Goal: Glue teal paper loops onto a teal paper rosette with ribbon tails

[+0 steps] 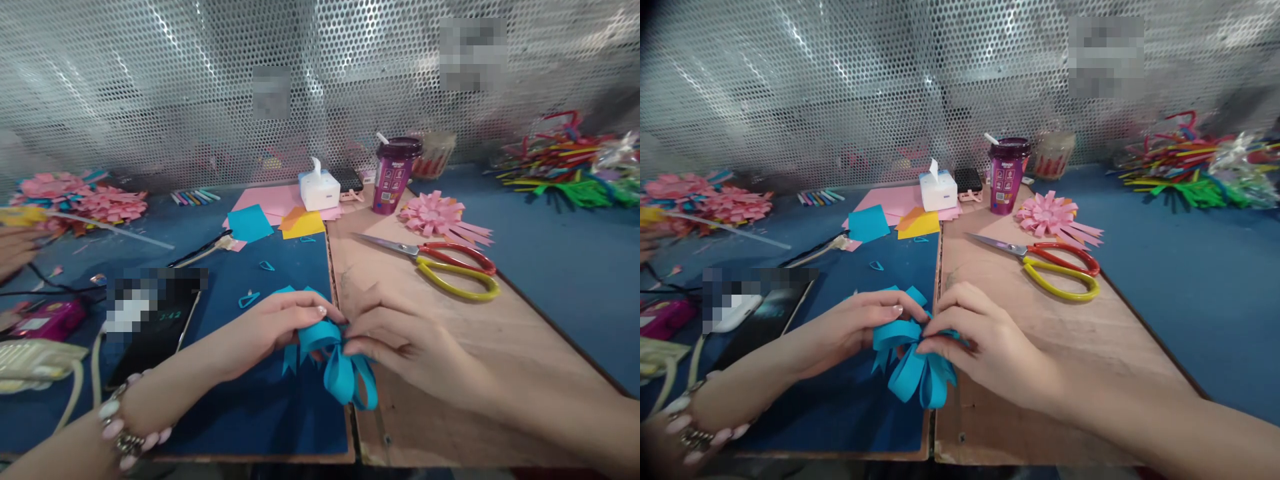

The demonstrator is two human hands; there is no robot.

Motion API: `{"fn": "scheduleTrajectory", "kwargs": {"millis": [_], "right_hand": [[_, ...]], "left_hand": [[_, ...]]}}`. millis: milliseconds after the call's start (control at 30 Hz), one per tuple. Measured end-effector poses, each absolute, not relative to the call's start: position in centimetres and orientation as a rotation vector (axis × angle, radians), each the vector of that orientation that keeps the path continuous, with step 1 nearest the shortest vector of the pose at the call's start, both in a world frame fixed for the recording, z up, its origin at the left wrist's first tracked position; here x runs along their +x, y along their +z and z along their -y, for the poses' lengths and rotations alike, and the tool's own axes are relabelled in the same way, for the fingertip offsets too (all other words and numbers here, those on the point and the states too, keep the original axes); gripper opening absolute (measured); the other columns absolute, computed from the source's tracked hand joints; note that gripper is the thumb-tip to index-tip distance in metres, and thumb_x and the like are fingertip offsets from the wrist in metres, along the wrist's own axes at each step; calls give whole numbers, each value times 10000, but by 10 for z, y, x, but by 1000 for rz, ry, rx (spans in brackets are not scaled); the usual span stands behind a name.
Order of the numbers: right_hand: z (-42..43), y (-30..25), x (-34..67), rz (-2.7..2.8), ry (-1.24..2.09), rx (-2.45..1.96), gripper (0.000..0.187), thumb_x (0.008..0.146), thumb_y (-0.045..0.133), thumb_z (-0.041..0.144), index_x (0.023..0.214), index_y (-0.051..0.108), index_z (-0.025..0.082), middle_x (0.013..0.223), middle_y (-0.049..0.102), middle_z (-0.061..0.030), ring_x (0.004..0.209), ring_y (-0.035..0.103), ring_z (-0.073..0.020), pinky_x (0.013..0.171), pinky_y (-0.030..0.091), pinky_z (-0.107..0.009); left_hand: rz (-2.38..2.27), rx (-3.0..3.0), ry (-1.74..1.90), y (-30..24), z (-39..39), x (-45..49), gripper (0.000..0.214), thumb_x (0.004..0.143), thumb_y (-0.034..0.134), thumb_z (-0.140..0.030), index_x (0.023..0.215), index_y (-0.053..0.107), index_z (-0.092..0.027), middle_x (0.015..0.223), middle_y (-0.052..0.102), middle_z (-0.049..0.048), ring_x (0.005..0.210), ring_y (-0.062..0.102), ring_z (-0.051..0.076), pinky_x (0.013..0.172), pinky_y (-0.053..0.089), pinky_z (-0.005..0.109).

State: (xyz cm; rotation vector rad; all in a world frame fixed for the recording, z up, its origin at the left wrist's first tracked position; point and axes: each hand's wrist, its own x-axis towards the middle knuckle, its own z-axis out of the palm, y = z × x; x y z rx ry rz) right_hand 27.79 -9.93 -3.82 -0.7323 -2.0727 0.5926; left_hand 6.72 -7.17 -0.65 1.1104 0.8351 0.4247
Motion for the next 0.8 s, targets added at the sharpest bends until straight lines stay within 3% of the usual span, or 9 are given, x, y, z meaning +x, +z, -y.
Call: {"fn": "scheduleTrajectory", "kwargs": {"millis": [200,467,600,800], "right_hand": [[100,-36,277,1997,730,-807,79,808,669,187,805,591,201,842,545,-13,800,565,-123,682,505,-248],[99,-35,279,2073,746,-758,132,897,535,147,950,641,204,923,595,-39,903,580,-131,779,509,-250],[99,-36,279,2025,748,-747,30,843,631,191,872,628,192,869,571,-29,846,573,-130,732,506,-253],[102,-36,279,1970,843,-831,156,776,711,203,783,557,189,848,529,0,779,549,-101,651,467,-217]], "left_hand": [[-822,1118,427,-8,72,67,205,854,557,-287,943,683,-152,762,597,21,691,530,127,661,424,227],[-834,1120,407,-8,72,68,217,858,555,-302,959,671,-149,819,627,40,738,563,141,717,451,258],[-825,1118,406,-7,72,68,219,858,552,-301,963,672,-151,808,614,35,729,552,137,702,449,249],[-816,1127,406,-9,72,67,216,860,553,-301,963,676,-156,792,590,20,713,531,124,694,437,237]]}}
